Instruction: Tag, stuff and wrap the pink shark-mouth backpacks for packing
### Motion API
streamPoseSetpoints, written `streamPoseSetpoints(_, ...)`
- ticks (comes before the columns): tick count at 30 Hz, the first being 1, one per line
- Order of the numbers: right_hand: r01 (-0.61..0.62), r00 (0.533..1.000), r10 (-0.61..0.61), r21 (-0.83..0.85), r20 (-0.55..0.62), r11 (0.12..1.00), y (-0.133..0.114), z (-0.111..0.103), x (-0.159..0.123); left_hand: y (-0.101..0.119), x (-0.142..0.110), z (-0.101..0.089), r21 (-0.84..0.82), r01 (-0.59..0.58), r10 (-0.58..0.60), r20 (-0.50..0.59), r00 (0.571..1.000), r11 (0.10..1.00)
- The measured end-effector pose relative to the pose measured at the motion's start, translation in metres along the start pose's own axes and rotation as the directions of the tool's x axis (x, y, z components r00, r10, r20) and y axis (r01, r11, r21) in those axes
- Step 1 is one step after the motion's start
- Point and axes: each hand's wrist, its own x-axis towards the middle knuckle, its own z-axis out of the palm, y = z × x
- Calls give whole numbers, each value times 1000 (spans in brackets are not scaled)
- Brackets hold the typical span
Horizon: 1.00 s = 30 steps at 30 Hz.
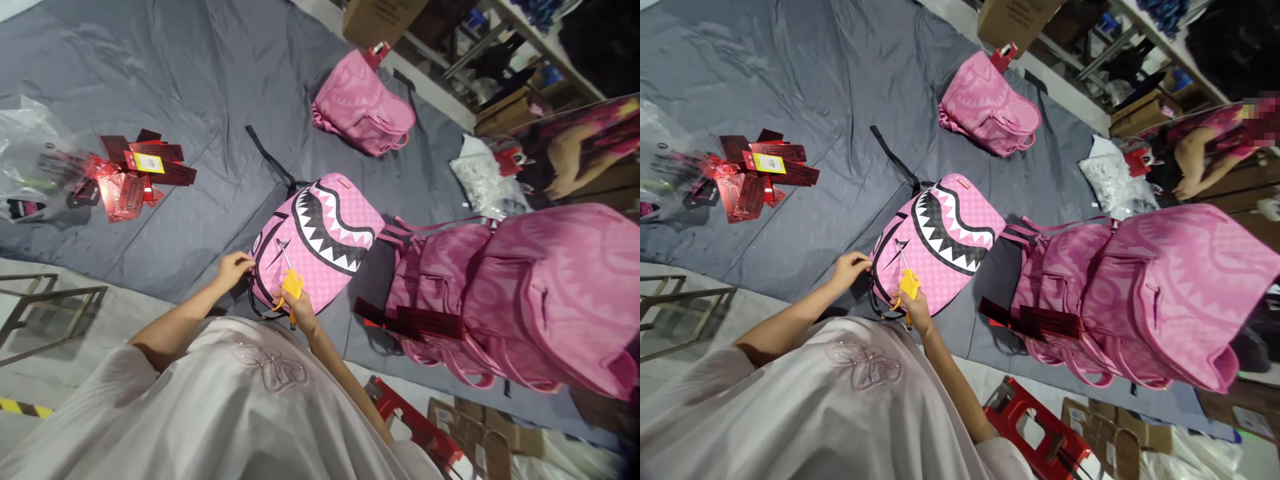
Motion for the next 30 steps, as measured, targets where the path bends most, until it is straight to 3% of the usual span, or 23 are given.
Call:
streamPoseSetpoints(4, -9, 1000, 10, -54, 27, 998, 5, 0, -7, 18, 87, 5, 11, -46, 46, 54, 997, 999)
streamPoseSetpoints(8, 12, 1000, -10, -106, 14, 994, 6, -1, -10, 38, 169, 40, 3, -57, 56, 171, 984, 998)
streamPoseSetpoints(10, 27, 1000, -29, -115, -10, 993, 4, -1, -12, 43, 193, 58, 6, -43, 40, 224, 974, 999)
streamPoseSetpoints(12, 42, 999, -45, -117, -26, 992, 2, 0, -17, 43, 201, 70, 9, -17, 15, 229, 973, 1000)
streamPoseSetpoints(14, 72, 996, -78, -120, -46, 990, 2, -4, -28, 36, 191, 68, -9, 50, -48, 152, 987, 999)
streamPoseSetpoints(16, 141, 969, -162, -121, -188, 983, 5, -16, -44, 24, 162, 53, -31, 170, -168, 49, 985, 985)
streamPoseSetpoints(17, 185, 923, -215, -121, -318, 975, 9, -26, -52, 16, 141, 43, -28, 247, -247, 14, 969, 969)
streamPoseSetpoints(18, 219, 846, -247, -113, -473, 969, 14, -39, -59, 8, 117, 32, -10, 308, -307, 16, 951, 951)
streamPoseSetpoints(20, 237, 649, -203, -58, -734, 970, 26, -67, -67, -7, 62, 13, 30, 409, -410, 66, 909, 912)
streamPoseSetpoints(21, 221, 587, -143, -12, -797, 975, 34, -80, -67, -13, 35, 7, 44, 461, -463, 105, 880, 886)
streamPoseSetpoints(22, 193, 566, -78, 40, -821, 980, 42, -90, -66, -18, 10, 4, 54, 506, -509, 141, 849, 861)
streamPoseSetpoints(23, 155, 583, -18, 90, -812, 984, 50, -97, -62, -22, -11, 3, 61, 540, -541, 186, 820, 840)
streamPoseSetpoints(26, 49, 722, 85, 173, -686, 984, 71, -95, -49, -29, -46, 16, 55, 557, -545, 303, 782, 829)
streamPoseSetpoints(28, 21, 780, 100, 186, -617, 982, 79, -82, -40, -30, -48, 27, 45, 507, -490, 345, 800, 861)
streamPoseSetpoints(30, 35, 811, 74, 174, -581, 984, 79, -70, -31, -25, -35, 33, 53, 413, -404, 350, 845, 909)
